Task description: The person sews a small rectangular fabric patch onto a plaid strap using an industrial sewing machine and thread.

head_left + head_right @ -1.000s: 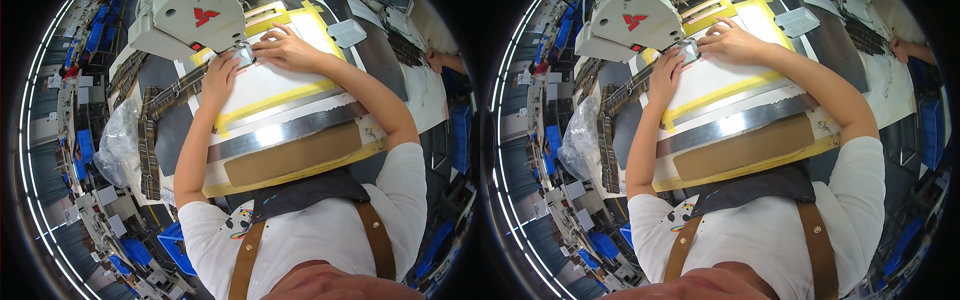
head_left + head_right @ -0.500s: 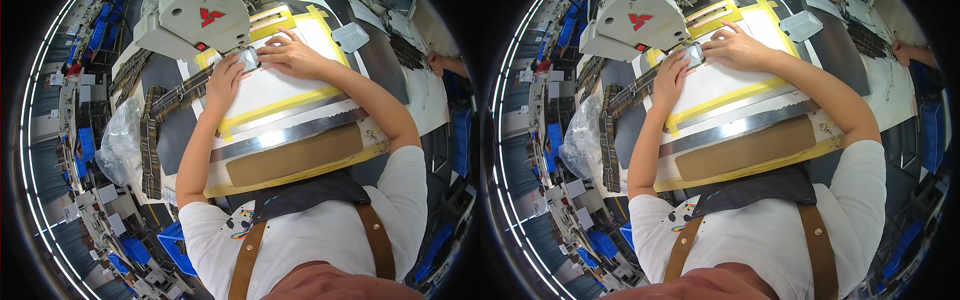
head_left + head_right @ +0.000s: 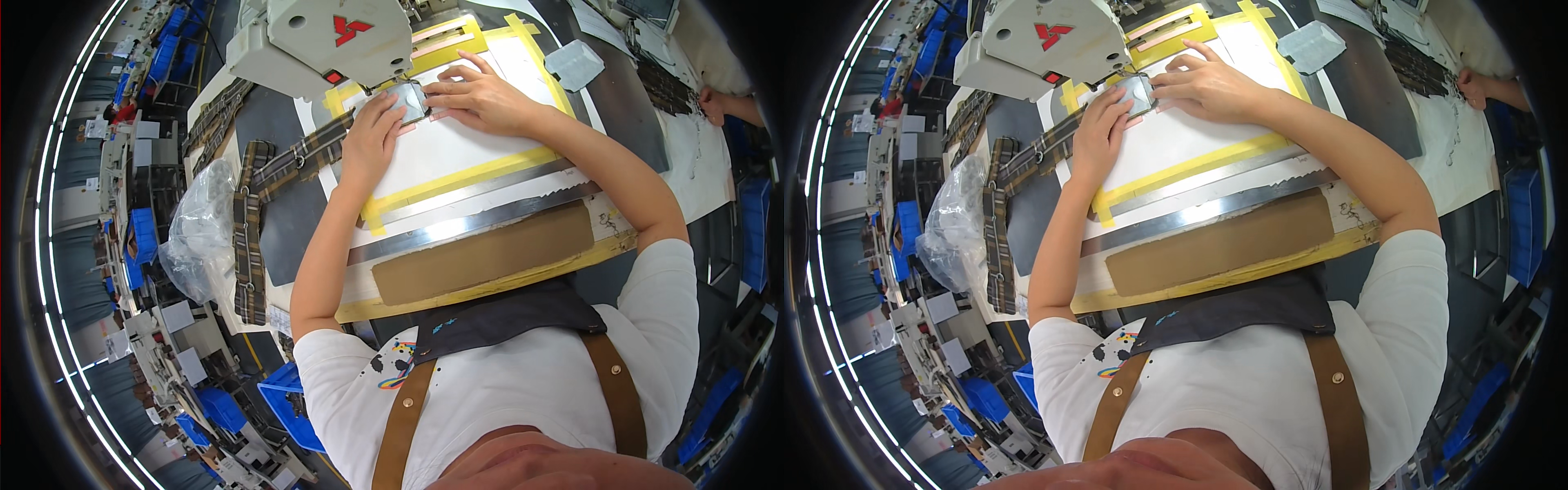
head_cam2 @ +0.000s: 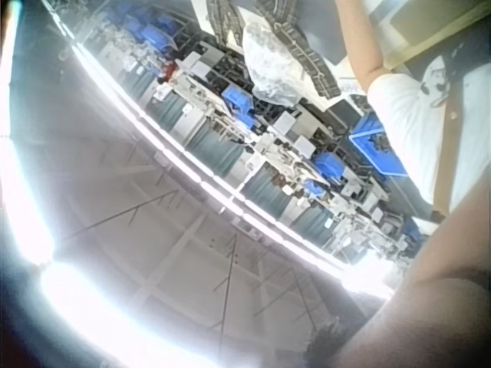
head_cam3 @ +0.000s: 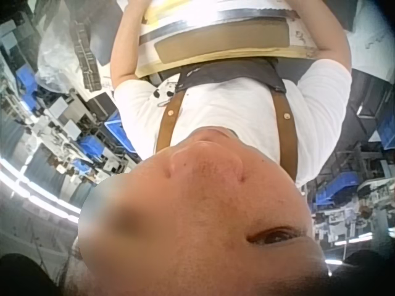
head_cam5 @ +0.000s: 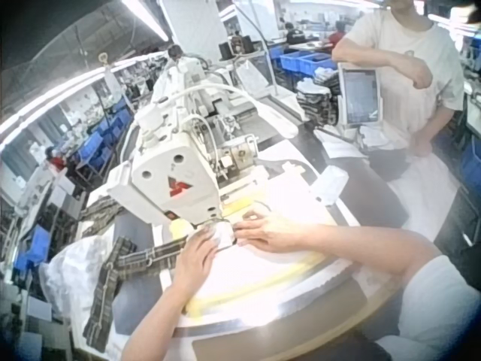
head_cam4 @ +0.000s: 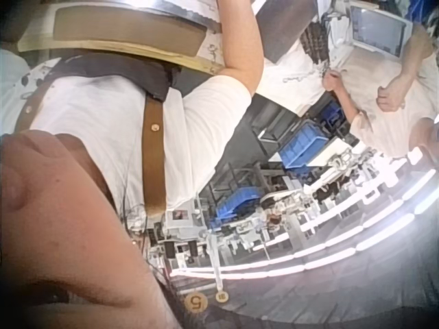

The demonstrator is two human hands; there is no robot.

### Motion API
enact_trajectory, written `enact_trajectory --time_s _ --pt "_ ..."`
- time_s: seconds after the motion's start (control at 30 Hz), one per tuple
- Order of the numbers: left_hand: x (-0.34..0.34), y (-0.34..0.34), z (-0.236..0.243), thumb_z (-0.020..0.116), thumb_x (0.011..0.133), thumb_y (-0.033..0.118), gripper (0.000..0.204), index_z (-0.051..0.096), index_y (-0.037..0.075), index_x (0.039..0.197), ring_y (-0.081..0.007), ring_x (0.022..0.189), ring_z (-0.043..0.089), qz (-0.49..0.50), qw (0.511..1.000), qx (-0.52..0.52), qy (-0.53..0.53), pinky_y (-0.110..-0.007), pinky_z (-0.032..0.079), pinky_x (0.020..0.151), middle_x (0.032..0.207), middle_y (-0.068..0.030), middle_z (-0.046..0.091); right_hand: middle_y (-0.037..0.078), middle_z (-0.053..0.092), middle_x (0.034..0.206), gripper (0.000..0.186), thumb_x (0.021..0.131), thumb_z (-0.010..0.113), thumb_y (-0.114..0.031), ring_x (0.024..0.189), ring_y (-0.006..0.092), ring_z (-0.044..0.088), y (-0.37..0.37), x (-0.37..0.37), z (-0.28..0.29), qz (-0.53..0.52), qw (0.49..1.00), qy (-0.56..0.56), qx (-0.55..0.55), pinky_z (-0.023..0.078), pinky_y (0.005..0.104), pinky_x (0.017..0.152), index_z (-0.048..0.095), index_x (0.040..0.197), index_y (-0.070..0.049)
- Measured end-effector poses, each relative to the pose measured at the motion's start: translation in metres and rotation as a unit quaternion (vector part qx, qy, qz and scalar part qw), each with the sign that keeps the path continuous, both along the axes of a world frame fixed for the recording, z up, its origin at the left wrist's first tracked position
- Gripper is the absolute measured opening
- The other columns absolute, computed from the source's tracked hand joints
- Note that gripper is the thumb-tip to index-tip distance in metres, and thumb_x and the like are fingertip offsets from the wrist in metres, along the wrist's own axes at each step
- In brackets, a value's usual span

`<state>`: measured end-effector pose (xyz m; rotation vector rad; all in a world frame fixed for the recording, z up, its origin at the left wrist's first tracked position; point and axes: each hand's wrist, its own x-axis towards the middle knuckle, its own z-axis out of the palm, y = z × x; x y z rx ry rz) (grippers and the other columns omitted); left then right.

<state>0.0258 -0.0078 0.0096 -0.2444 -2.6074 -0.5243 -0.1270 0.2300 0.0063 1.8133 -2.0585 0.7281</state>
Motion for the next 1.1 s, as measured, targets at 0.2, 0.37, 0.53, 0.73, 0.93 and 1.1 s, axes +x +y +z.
enact_trajectory --time_s 0.2,0.37,0.53,0.73,0.93,1.1 --pt "0.003 -0.002 0.003 0.066 0.1 0.006 0.021 0.073 0.009 0.119 -0.0308 0.134 0.061 -0.005 1.0 0.001 0.001 -0.04 0.054 0.106 0.138 -0.01 0.068 -0.002 0.069 0.137 0.031 0.097 0.071 -0.023 0.126 0.0236 0.059 -0.003 0.001 0.001 0.014 1.0 -0.018 -0.002 0.028 0.0524 0.126 0.074 0.127 -0.017" --pt "0.013 -0.02 0.003 0.073 0.097 0.021 0.028 0.072 0.004 0.119 -0.0375 0.118 0.061 0.158 0.987 -0.002 -0.007 -0.046 0.049 0.101 0.127 -0.0164 0.067 -0.002 0.068 0.137 0.031 0.097 0.07 -0.023 0.126 0.0245 0.058 0.001 -0.002 -0.002 0.011 1.0 -0.022 -0.001 0.029 0.0518 0.125 0.074 0.127 -0.017" --pt "0.004 -0.053 0.003 0.081 0.091 0.037 0.047 0.071 0.0 0.119 -0.0348 0.11 0.063 0.196 0.977 -0.017 -0.081 -0.045 0.049 0.097 0.12 -0.0162 0.069 -0.002 0.069 0.137 0.032 0.097 0.07 -0.023 0.126 0.0246 0.058 0.001 -0.001 -0.001 0.012 0.999 -0.04 -0.007 0.029 0.0528 0.125 0.074 0.128 -0.018" --pt "-0.008 -0.057 0.012 0.083 0.092 0.031 0.048 0.066 -0.002 0.122 -0.0142 0.083 0.063 0.197 0.931 0.272 -0.145 -0.027 0.05 0.071 0.087 -0.0042 0.064 -0.001 0.068 0.141 0.032 0.1 0.07 -0.024 0.129 0.0248 0.057 0.0 0.004 0.003 0.008 0.998 -0.062 0.032 0.027 0.0557 0.127 0.074 0.131 -0.02" --pt "-0.002 -0.016 0.031 0.075 0.101 0.033 0.045 0.061 -0.002 0.124 -0.0098 0.077 0.061 0.165 0.814 0.53 -0.172 -0.024 0.048 0.065 0.088 -0.0022 0.064 0.001 0.068 0.141 0.033 0.1 0.07 -0.025 0.13 0.0247 0.056 0.006 -0.001 0.003 0.024 0.997 -0.074 0.028 0.029 0.0551 0.126 0.074 0.133 -0.016" --pt "0.004 0.008 0.012 0.063 0.108 0.037 0.044 0.059 -0.003 0.128 -0.0152 0.095 0.068 0.088 0.847 0.476 -0.222 -0.027 0.052 0.079 0.119 -0.013 0.068 0.014 0.077 0.111 0.048 0.098 0.072 -0.04 0.106 0.0303 0.07 -0.004 -0.003 0.011 -0.001 0.968 -0.25 -0.028 0.054 0.0417 0.096 0.073 0.129 -0.004"
